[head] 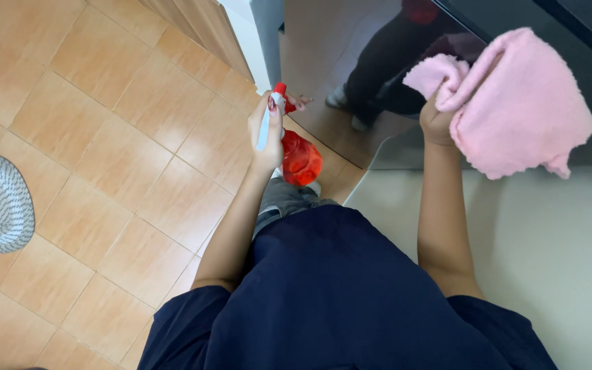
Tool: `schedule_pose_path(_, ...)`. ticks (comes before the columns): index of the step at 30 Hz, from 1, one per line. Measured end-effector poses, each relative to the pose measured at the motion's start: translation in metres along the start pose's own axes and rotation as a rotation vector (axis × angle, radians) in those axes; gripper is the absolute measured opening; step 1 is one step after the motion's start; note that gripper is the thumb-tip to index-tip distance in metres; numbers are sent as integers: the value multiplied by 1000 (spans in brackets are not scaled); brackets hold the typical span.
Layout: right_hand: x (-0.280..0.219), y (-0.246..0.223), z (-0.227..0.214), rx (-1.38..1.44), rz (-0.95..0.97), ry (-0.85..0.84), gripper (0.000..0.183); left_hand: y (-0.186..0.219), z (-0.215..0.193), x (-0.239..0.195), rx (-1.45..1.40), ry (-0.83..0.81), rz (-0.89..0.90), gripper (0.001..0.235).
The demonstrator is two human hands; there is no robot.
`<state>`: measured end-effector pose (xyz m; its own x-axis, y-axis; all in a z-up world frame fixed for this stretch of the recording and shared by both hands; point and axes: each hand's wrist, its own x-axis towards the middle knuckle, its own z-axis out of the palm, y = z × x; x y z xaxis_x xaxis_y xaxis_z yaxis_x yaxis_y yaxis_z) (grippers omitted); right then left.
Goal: The person cleans a white wire dish rack using a spray bottle and a pink cloth, then places it on top of a black refrigerator. They proceed to wipe the refrigerator's top surface and front door with the cloth and spray. The person also moves a blue can and a toothpaste box into the rack.
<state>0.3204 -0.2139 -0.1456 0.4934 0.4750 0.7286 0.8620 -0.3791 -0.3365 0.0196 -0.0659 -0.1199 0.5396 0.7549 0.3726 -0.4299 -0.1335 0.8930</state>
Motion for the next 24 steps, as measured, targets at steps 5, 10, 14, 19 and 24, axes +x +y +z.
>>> schedule_pose_path(5,-4,11,1,-43,-183,80,38,-27,-15,-11,60,76,-167,50)
schedule_pose_path(10,-5,5,-9,15,-198,84,33,-16,-16,-18,-29,-39,-226,46)
schedule_pose_path(14,12,-27,-38,324,-185,-143,21,-11,-8,-23,-122,-186,-201,42)
schedule_pose_path(19,7,-20,-39,510,-164,-226,19,-24,-4,-33,45,-225,-266,38)
schedule_pose_path(24,29,-43,-36,402,-269,-261,21,-22,-10,-48,138,-204,-379,36)
